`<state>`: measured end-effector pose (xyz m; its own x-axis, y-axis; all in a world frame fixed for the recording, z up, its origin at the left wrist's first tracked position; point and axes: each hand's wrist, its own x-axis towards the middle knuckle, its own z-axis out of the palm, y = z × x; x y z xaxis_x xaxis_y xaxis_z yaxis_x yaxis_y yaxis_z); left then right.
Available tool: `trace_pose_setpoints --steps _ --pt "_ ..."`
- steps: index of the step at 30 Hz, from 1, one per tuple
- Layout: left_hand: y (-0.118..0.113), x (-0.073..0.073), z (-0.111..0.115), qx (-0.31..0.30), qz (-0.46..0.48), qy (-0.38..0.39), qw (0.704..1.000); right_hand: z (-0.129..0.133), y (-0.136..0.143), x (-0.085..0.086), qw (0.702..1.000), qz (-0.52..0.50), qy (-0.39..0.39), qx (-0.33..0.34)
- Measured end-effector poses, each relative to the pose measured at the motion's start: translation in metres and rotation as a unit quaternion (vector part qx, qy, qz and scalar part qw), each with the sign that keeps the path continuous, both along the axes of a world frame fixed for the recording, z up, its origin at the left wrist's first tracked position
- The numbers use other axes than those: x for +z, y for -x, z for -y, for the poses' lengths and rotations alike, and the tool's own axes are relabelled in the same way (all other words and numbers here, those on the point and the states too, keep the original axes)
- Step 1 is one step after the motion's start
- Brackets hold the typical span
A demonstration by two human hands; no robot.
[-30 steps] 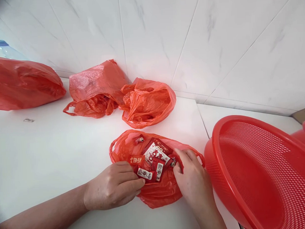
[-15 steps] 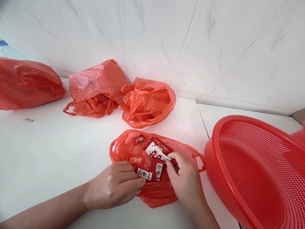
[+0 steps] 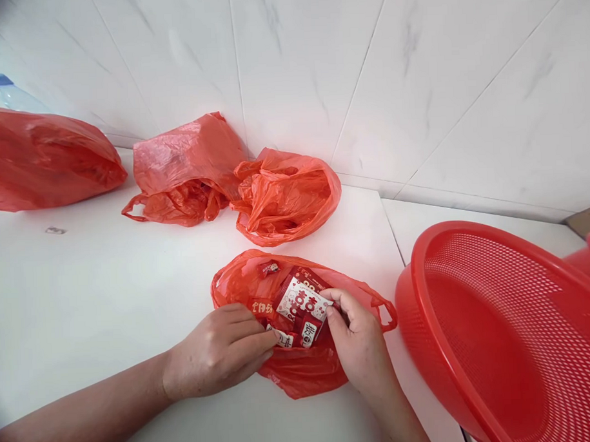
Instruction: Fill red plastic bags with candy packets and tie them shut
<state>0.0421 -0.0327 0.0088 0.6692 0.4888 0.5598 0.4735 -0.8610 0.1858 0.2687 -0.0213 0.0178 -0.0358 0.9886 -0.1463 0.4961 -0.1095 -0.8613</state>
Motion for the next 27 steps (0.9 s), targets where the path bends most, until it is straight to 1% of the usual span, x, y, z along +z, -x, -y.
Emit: trace_pose_setpoints --steps 5,8,11,15,18,21,27 --pt "0.0021 -0.0009 -0.0010 0.054 0.016 0.005 0.998 -0.0007 0.0004 0.0027 0.999 0.036 -0.009 -0.003" --pt "0.0015 -0.0017 -0.0018 0.076 -0.006 0.021 0.997 -0.0019 0.0002 0.0055 0.997 0.070 -0.029 0.006" --pt "-0.0008 -0.0026 -0.0017 0.093 -0.045 0.053 0.993 -0.0024 -0.0005 0.0077 0.994 0.093 -0.046 0.022" --pt "-0.0036 -0.0027 -0.0002 0.109 -0.076 0.095 0.987 -0.0007 0.0014 0.0064 0.995 0.093 -0.024 0.037" --pt "-0.0042 -0.0020 0.0006 0.107 -0.085 0.115 0.984 0.0013 0.0051 0.0031 0.995 0.095 0.002 0.032" --pt "-0.0040 -0.0010 0.0012 0.094 -0.081 0.117 0.985 0.0021 0.0075 0.0019 0.996 0.074 0.023 0.031" --pt "-0.0046 0.0005 0.0033 0.065 -0.056 0.067 0.994 -0.0007 0.0043 0.0055 0.999 0.010 0.031 0.020"
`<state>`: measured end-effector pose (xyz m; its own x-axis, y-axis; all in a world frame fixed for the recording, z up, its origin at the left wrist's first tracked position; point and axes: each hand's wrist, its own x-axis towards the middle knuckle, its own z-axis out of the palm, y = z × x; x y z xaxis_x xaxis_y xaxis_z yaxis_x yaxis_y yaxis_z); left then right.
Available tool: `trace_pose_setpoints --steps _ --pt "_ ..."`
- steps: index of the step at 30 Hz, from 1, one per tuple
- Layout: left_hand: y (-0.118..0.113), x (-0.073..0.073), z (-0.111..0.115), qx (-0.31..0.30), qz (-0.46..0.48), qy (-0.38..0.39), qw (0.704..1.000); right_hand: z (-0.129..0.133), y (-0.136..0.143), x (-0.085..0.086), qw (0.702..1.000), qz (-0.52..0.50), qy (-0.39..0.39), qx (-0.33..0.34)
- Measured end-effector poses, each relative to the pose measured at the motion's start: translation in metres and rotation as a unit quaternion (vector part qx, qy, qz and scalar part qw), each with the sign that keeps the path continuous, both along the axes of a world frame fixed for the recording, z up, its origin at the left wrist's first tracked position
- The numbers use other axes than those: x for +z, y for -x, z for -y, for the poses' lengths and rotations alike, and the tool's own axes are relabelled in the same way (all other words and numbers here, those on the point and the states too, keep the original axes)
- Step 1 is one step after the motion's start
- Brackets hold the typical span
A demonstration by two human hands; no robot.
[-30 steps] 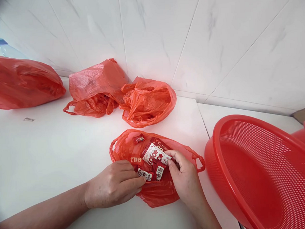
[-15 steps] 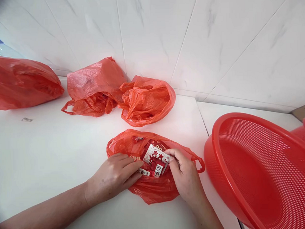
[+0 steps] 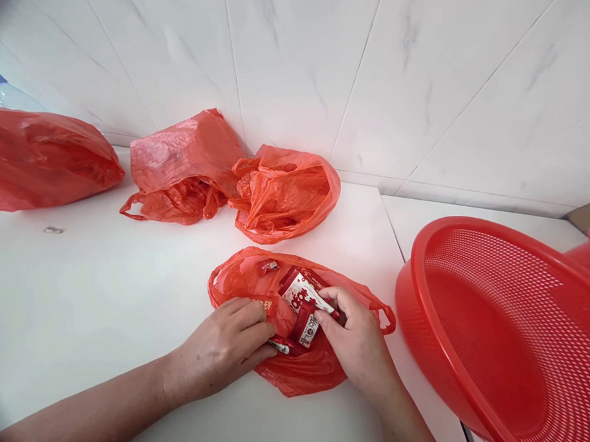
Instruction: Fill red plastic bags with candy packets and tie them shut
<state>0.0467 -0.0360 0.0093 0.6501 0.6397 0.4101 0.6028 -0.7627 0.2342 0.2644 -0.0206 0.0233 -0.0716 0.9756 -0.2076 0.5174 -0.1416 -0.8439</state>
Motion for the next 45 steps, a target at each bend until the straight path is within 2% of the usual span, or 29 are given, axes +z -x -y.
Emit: trace_pose_setpoints --steps 3,11,14,16,21,23,27,38,45 --pt "0.001 0.000 0.001 -0.017 0.008 -0.016 1.000 -0.001 -0.001 0.000 1.000 -0.017 -0.002 -0.002" --pt "0.003 0.000 0.001 -0.053 0.028 0.022 0.998 0.001 -0.004 -0.004 0.998 -0.037 -0.008 0.053" --pt "0.003 -0.001 0.000 -0.064 0.010 0.033 0.997 0.002 -0.003 -0.004 0.995 0.012 -0.030 0.092" --pt "0.003 -0.002 -0.001 -0.061 0.000 0.030 0.998 0.002 -0.003 -0.005 0.990 0.057 -0.077 0.101" --pt "0.002 -0.002 -0.001 -0.058 -0.002 0.033 0.998 -0.001 -0.005 -0.007 0.960 0.181 -0.211 0.041" --pt "0.002 -0.002 -0.001 -0.058 0.007 0.032 0.998 -0.003 -0.007 -0.009 0.949 0.234 -0.209 0.025" --pt "0.001 -0.002 -0.002 -0.049 0.026 0.023 0.998 -0.006 -0.007 -0.013 0.942 0.289 -0.167 0.039" --pt "0.000 -0.004 -0.003 -0.030 0.024 0.004 0.999 -0.005 -0.005 -0.014 0.943 0.282 -0.174 0.017" --pt "0.001 -0.004 -0.004 -0.034 0.018 0.010 0.999 -0.009 -0.005 -0.017 0.963 0.201 -0.181 0.006"
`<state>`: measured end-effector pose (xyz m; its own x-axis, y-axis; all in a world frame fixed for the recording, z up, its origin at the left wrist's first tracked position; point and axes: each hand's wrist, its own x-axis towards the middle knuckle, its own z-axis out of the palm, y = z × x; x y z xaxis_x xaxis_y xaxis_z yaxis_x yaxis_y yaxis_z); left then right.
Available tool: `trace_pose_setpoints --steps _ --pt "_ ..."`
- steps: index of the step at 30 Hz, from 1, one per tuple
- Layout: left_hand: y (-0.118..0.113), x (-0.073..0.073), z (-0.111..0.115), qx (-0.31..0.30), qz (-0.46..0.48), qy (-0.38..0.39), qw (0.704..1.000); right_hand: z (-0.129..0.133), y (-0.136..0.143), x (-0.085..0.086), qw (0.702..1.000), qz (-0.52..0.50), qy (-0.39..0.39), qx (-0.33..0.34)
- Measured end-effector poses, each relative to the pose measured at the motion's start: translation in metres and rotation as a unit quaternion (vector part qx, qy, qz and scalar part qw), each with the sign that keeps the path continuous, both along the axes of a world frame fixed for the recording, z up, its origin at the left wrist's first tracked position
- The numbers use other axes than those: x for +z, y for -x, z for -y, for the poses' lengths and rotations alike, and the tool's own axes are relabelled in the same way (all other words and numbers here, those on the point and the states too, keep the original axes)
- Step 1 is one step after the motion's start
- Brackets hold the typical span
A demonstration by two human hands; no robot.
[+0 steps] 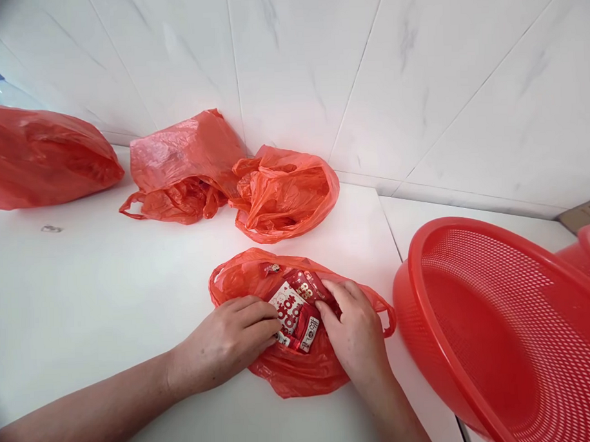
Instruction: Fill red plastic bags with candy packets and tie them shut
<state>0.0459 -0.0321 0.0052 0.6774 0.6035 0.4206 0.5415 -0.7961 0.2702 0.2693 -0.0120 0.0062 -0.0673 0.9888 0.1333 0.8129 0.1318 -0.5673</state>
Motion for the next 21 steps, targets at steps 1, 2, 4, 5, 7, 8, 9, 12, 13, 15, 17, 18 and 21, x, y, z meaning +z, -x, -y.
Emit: trace_pose_setpoints --steps 1,2,4,5,7,8,9,12,13,15,17,18,21 --pt "0.000 0.000 0.000 0.000 0.000 0.000 1.000 0.000 0.000 0.000 1.000 -0.025 0.004 0.001" --pt "0.000 0.000 0.000 0.000 0.000 0.000 1.000 0.000 0.001 -0.001 0.999 -0.053 0.011 0.003" --pt "0.000 -0.001 0.000 0.001 -0.001 0.001 1.000 0.000 0.001 -0.001 0.994 -0.107 0.034 0.005" --pt "0.000 -0.001 0.000 0.002 -0.001 0.002 1.000 0.000 0.002 -0.001 0.991 -0.128 0.044 0.006" --pt "0.000 -0.002 0.001 0.003 0.001 0.004 1.000 0.001 0.003 0.000 0.986 -0.156 0.055 0.009" --pt "0.000 -0.002 0.001 0.003 0.003 0.004 1.000 0.001 0.003 0.001 0.985 -0.163 0.058 0.013" --pt "0.000 -0.002 0.001 0.002 0.006 0.002 1.000 0.001 0.003 0.002 0.984 -0.165 0.057 0.015" --pt "0.001 0.000 0.000 0.016 0.027 -0.013 0.999 0.001 0.002 0.004 0.987 -0.151 0.053 0.010" --pt "0.002 0.001 -0.001 0.031 0.037 -0.020 0.999 0.001 0.001 0.004 0.988 -0.145 0.053 0.004" --pt "0.006 0.004 -0.003 0.070 0.059 -0.039 0.995 0.001 0.000 0.004 0.989 -0.135 0.057 -0.012" --pt "0.010 0.006 -0.006 0.111 0.076 -0.060 0.989 0.001 -0.001 0.004 0.989 -0.131 0.065 -0.021" --pt "0.013 0.007 -0.007 0.128 0.079 -0.071 0.986 0.000 -0.001 0.003 0.989 -0.130 0.067 -0.022" --pt "0.017 0.009 -0.009 0.173 0.073 -0.098 0.977 0.000 -0.001 0.002 0.990 -0.126 0.056 -0.015"
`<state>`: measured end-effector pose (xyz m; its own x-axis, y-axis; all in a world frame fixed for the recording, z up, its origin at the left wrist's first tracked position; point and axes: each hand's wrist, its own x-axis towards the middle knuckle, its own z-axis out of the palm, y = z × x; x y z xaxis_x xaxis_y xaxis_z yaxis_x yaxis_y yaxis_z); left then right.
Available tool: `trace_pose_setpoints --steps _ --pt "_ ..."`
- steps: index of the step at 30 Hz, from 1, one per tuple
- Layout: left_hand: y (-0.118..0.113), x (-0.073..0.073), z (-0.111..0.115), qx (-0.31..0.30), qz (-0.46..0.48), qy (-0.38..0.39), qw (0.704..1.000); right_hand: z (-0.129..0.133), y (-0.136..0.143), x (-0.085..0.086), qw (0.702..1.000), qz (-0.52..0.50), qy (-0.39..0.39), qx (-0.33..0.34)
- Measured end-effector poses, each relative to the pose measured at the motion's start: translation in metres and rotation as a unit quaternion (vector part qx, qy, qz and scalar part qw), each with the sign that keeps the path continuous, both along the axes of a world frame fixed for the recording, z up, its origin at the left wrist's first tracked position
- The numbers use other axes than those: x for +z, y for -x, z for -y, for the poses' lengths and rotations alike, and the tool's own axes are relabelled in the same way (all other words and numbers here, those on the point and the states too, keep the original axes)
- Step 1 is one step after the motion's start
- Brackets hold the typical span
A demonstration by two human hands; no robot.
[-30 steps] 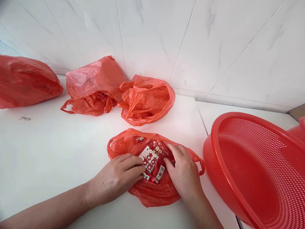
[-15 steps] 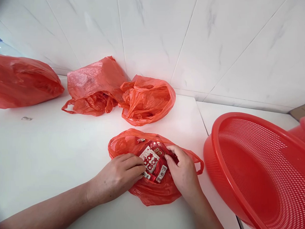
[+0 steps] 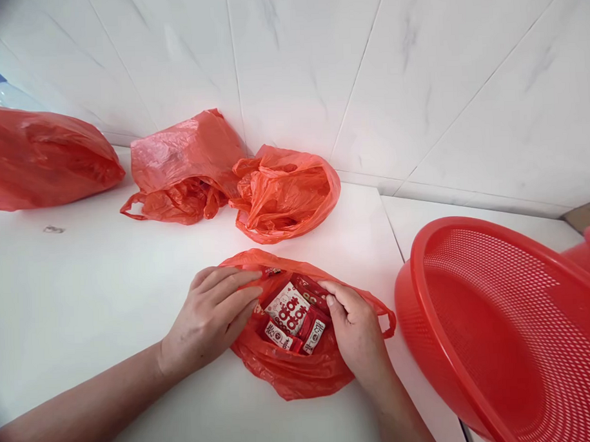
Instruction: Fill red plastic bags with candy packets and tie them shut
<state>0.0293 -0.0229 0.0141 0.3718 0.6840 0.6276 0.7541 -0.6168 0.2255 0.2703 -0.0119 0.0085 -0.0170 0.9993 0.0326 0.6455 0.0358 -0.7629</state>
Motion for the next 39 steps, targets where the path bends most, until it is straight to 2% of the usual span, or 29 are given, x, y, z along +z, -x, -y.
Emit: trace_pose_setpoints --steps 4,7,12,16,19,22,25,30,34,37,39 --pt "0.000 -0.003 -0.001 0.067 -0.021 -0.002 0.998 0.000 -0.001 -0.003 0.999 0.029 -0.038 0.011" --pt "-0.001 -0.007 -0.002 0.094 -0.039 0.015 0.995 -0.001 -0.001 -0.007 0.996 0.067 -0.049 0.021" --pt "-0.002 -0.008 -0.003 0.094 -0.046 0.033 0.994 -0.009 0.001 -0.009 0.987 0.121 -0.094 0.043" --pt "0.001 -0.004 -0.003 0.073 -0.042 0.037 0.996 -0.011 0.003 0.000 0.979 0.116 -0.165 0.027" --pt "0.000 -0.001 -0.002 0.021 -0.019 0.023 0.999 -0.003 0.002 0.009 0.973 0.103 -0.204 0.018" --pt "-0.005 0.001 0.003 -0.084 -0.019 0.020 0.996 0.005 0.000 0.014 0.969 0.085 -0.228 0.029" --pt "-0.010 0.003 0.010 -0.162 -0.053 0.041 0.985 0.009 -0.007 0.016 0.973 0.098 -0.210 0.017" --pt "-0.013 0.004 0.014 -0.222 -0.113 0.053 0.967 0.004 -0.026 0.017 0.970 0.216 -0.097 -0.056" --pt "-0.014 0.004 0.016 -0.271 -0.093 0.020 0.958 0.002 -0.033 0.020 0.958 0.279 -0.037 -0.063" --pt "-0.018 0.005 0.019 -0.284 -0.081 0.012 0.955 0.004 -0.028 0.023 0.955 0.285 -0.033 -0.072" --pt "-0.020 0.005 0.020 -0.286 -0.081 0.008 0.955 0.008 -0.021 0.024 0.955 0.271 -0.082 -0.086"
